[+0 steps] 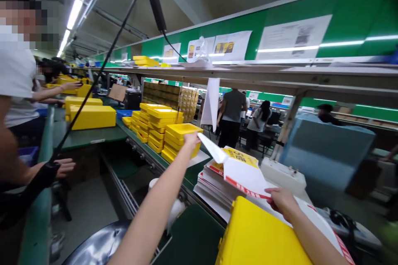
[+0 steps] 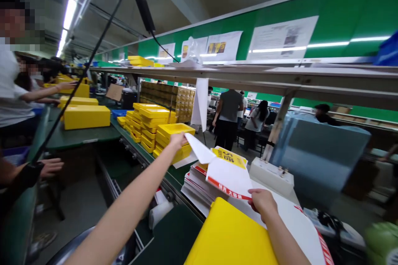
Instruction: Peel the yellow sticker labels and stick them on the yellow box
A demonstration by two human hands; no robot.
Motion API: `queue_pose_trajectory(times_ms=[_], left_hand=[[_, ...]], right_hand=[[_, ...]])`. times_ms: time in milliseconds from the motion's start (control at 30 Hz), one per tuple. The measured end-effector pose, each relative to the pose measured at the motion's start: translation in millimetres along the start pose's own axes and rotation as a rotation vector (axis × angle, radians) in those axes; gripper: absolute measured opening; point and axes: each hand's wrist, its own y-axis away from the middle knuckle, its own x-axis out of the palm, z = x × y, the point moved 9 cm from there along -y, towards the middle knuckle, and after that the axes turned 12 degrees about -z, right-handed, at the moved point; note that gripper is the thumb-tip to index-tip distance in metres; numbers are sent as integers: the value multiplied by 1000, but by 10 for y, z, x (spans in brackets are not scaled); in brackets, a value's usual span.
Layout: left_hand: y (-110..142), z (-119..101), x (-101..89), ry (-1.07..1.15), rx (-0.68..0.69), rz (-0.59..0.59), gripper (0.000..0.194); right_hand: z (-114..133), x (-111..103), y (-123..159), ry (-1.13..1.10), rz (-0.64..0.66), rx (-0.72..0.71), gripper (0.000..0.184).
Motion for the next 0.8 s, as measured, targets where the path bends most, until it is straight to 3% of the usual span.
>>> queue_pose_trajectory(times_ms=[100, 200, 267, 367, 433, 533, 567, 633, 700, 733, 800], left_hand=[[-88, -377, -378, 111, 28, -56, 21], [177, -702, -470, 229, 94, 7, 15], [559, -866, -393, 310, 156, 98, 15], [1339, -1012, -229, 414, 227, 247, 17], [1895, -1058, -150, 448, 236, 366, 20], [2623, -1113, -139, 424, 235, 607, 21], [2821, -1171, -185, 390, 316, 683, 23], [3127, -1319, -363, 270, 655, 731, 25], [3268, -1346, -535, 83, 971, 624, 32], [3254, -1278, -562, -11, 999, 588, 41], [3162, -1002, -495, -150, 821, 679, 47]], right_hand=[[98, -101, 90, 142, -42, -57, 17], [475, -246, 466, 199, -161, -253, 24], [830, -306, 923, 165, -214, -453, 42], [1272, -354, 1743, 60, -193, -741, 67], [1401, -512, 2177, 19, -246, -849, 54], [1344, -942, 2533, -16, -372, -900, 22], [1270, -1110, 2590, -24, -404, -893, 19], [1067, -1418, 2656, -40, -423, -844, 23], [787, -1566, 2654, -150, -270, -683, 31], [636, -1570, 2662, -237, -154, -572, 35], [384, -1481, 2748, -407, 77, -376, 39]])
